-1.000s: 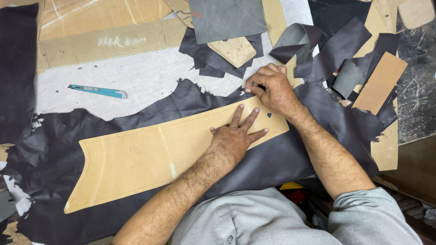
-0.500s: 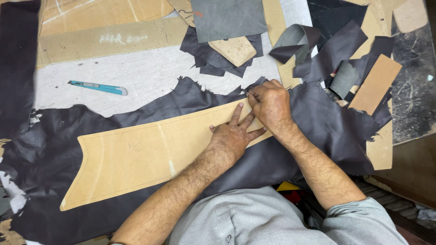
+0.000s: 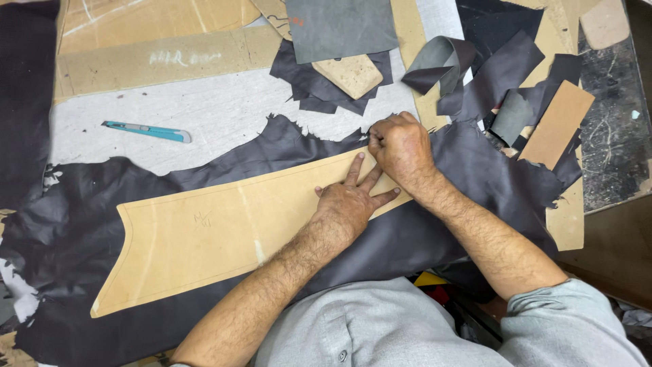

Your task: The person lays a large piece of dark leather on a worktable, positions a cardboard pattern on it, and uses a utility knife to cut along the pattern edges. The person then removes the cut leather piece and scrapes the table surface with the knife before laying the leather again and repeating the pattern placement and cutting process.

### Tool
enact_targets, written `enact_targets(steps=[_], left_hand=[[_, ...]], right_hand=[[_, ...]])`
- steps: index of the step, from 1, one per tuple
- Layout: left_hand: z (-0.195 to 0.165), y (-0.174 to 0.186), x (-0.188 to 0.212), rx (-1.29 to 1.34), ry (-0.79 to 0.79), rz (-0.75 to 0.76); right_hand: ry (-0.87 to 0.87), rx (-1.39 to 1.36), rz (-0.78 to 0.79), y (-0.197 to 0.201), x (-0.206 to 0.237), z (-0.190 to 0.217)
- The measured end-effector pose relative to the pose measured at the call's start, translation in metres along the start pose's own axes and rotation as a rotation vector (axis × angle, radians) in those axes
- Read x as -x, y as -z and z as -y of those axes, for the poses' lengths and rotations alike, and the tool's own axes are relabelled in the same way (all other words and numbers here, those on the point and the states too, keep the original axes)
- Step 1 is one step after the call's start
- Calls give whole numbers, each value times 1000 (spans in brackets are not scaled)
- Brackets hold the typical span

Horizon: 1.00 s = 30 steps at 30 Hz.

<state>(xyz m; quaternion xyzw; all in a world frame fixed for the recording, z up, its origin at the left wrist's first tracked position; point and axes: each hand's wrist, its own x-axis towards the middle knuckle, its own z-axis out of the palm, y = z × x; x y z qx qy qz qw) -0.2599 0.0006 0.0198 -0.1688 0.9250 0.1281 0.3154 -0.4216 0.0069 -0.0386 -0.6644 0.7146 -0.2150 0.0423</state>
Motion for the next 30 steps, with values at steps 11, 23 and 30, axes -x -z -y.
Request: enact_targets(steps=[11,23,30], left_hand=[[1,0,3,-39,-4,-2],[1,0,5,2,-9,-25],[2,2,6,-2,-7,-15]], right_hand=[[26,-179,89,17,-9,-12],[-40,-274,164,20,-14,-22],[114,-171,25,18,-5,-14]])
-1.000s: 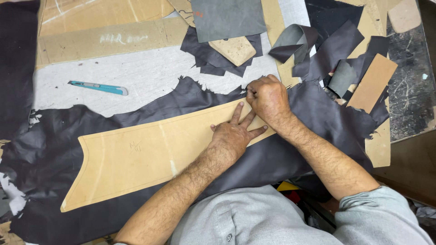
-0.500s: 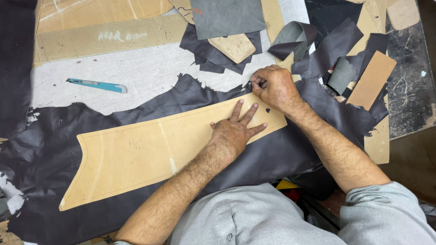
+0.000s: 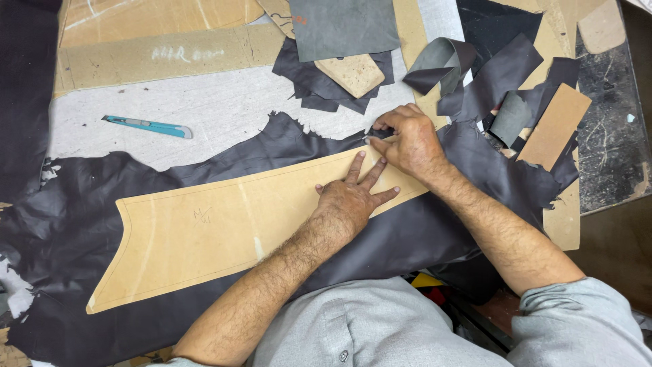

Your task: The person lays a large piece of dark leather on a worktable, positions a cardboard pattern on it, and uses a utility knife to cut along the pattern edges. The person then removes the cut leather piece and scrapes the table surface with the knife before laying the leather again and repeating the pattern placement and cutting process.

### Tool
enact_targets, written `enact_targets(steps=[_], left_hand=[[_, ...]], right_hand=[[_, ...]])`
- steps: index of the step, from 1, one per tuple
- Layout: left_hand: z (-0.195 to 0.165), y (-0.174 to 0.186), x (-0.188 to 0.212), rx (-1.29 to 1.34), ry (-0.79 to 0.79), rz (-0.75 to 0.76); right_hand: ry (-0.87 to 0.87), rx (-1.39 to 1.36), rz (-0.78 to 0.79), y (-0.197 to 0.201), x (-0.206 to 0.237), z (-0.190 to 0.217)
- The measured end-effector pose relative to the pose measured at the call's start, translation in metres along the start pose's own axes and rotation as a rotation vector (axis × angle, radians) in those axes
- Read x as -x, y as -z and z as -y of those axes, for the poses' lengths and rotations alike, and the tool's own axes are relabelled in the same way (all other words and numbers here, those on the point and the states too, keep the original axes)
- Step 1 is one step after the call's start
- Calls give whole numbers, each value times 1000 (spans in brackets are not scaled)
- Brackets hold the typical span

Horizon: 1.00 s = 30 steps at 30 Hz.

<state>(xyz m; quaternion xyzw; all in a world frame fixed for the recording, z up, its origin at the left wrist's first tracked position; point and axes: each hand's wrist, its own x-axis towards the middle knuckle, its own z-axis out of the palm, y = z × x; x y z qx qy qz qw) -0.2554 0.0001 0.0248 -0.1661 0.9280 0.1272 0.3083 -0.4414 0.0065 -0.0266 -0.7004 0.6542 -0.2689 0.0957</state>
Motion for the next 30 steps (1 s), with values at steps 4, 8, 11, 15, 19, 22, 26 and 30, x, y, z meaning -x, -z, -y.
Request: enact_targets(steps=[4,8,11,15,19,22,26,30], left_hand=[[0,0,2,20,5,16],[1,1,1,12,6,18],[0,0,1,7,8,4],[-1,-2,0,11,10,2],[-1,-4,-1,26,12,13],[-1,-2,-1,28,12,3],[-3,3,-2,7,19,18],[-6,4,1,1,12,-13]], right_hand=[[49,-6,53,-2,-1,-1],[225,47,191,7,-22,-11],[268,116,309,9,-41,-13],[222,117,427,8,-53,-13],[231,103,343,3,-49,-14],[235,96,242,11,-43,-21],[107,107,62,43,-28,-34],[-143,-111,140,48,-2,-25]])
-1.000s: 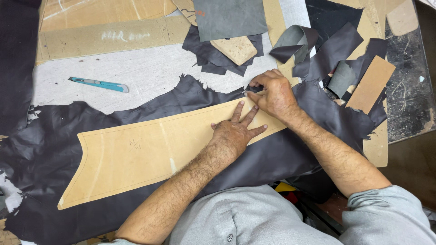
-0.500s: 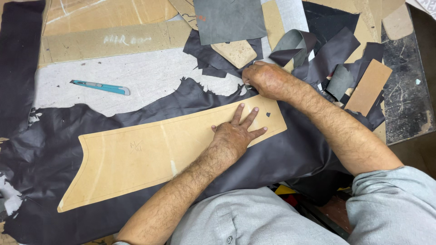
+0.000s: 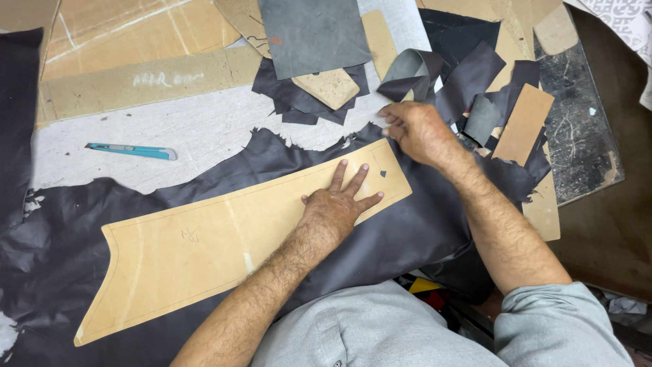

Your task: The person lays a large piece of dark leather on a worktable, positions a cardboard pattern on it, and uses a utility knife to cut along the pattern edges. The person then removes the cut leather piece and scrapes the table surface with the knife before laying the leather again and repeating the pattern placement and cutting process.

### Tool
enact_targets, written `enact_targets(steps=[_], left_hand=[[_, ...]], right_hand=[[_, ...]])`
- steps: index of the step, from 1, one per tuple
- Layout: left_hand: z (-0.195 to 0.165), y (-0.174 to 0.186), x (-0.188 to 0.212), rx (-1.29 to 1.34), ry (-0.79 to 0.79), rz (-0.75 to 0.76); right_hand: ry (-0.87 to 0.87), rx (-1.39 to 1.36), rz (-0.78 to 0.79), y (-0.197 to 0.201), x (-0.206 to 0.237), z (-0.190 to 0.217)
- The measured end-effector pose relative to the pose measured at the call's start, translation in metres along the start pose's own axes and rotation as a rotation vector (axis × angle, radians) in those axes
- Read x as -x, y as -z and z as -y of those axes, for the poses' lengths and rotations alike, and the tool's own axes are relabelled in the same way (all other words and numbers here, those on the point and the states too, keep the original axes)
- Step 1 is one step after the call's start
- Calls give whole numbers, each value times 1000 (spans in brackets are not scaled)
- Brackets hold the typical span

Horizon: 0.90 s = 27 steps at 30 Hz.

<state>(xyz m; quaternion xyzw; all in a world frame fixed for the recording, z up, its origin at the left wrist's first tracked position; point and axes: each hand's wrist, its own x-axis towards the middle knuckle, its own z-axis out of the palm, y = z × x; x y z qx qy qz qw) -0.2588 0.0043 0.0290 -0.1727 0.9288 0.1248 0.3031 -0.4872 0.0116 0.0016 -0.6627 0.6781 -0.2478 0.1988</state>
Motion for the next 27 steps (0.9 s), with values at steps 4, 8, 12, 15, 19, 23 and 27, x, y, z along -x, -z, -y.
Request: enact_targets(steps=[4,8,12,15,19,23,27], left_hand=[[-1,-2,-1,-8,5,-10],[-1,-6,-2,-4,6,-13],[-1,-6,-2,-41,8,-15],[0,-5,-3,-10,8,16],[-1,-4,-4,-24,3,-9],[-1,-4,-4,-20,5,6],[-3,-3,-5,14,15,19]], right_hand=[[-142,-8,-77,-20,10,8],[-250,-10,-53,-29,5,3],[-242,-16,-104,-34,4,-5],[-225,-76,-147,-37,4,-10],[-318,-73,-178,-38,3,-14],[-356,-123,-199,-37,0,-17],[-329,-166,-157,-30,-5,-19]])
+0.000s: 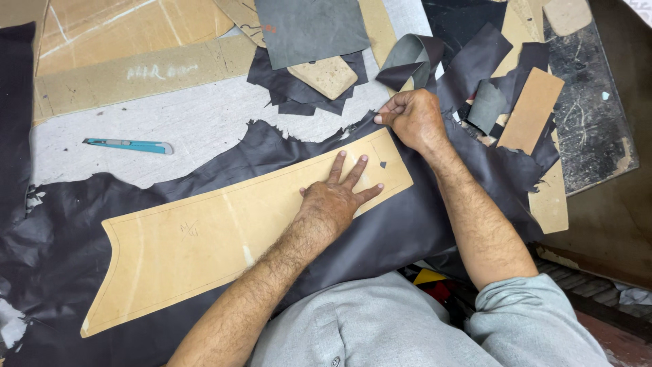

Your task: The person lays a large piece of dark leather on a worktable, positions a cardboard pattern on it, and uses a utility knife to cut along the pattern edges. The person then removes the cut leather piece and scrapes the table surface with the knife before laying the leather again and repeating the pattern placement and cutting process.

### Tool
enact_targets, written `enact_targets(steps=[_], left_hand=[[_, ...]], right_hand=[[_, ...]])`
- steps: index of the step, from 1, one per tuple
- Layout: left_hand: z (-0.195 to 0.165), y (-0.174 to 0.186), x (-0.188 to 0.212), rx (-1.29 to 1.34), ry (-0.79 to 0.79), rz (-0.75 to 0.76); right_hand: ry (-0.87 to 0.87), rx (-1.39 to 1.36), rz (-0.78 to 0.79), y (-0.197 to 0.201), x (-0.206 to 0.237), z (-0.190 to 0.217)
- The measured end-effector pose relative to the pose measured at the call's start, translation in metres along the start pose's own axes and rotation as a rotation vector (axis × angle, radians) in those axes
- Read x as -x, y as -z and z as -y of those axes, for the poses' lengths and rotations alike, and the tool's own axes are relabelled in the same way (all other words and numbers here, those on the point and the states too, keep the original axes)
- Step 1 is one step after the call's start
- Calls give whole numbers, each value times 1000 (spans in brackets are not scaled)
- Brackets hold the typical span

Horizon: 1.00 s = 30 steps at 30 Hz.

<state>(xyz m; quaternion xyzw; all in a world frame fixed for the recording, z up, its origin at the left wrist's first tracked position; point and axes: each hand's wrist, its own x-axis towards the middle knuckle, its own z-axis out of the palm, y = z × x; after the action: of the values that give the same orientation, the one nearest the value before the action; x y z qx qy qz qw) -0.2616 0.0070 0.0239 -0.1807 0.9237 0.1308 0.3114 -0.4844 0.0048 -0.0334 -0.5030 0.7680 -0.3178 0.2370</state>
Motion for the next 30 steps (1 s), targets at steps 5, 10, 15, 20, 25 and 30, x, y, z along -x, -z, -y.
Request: enact_targets(steps=[5,10,15,20,25,30], left_hand=[[-1,-3,4,-23,2,-50],[-1,-6,7,-8,7,-65],[-1,-9,7,3,18,-109],[10,-50,40,236,67,-388],[57,-141,148,466,340,-699],[103,-230,275,396,832,-834]], right_hand=[[233,-39,-180,9,18,10],[423,108,-321,8,72,14],[587,329,-185,-2,98,4],[590,300,-181,-5,102,-5],[583,277,-172,-9,102,-4],[574,298,-163,-13,100,-3]])
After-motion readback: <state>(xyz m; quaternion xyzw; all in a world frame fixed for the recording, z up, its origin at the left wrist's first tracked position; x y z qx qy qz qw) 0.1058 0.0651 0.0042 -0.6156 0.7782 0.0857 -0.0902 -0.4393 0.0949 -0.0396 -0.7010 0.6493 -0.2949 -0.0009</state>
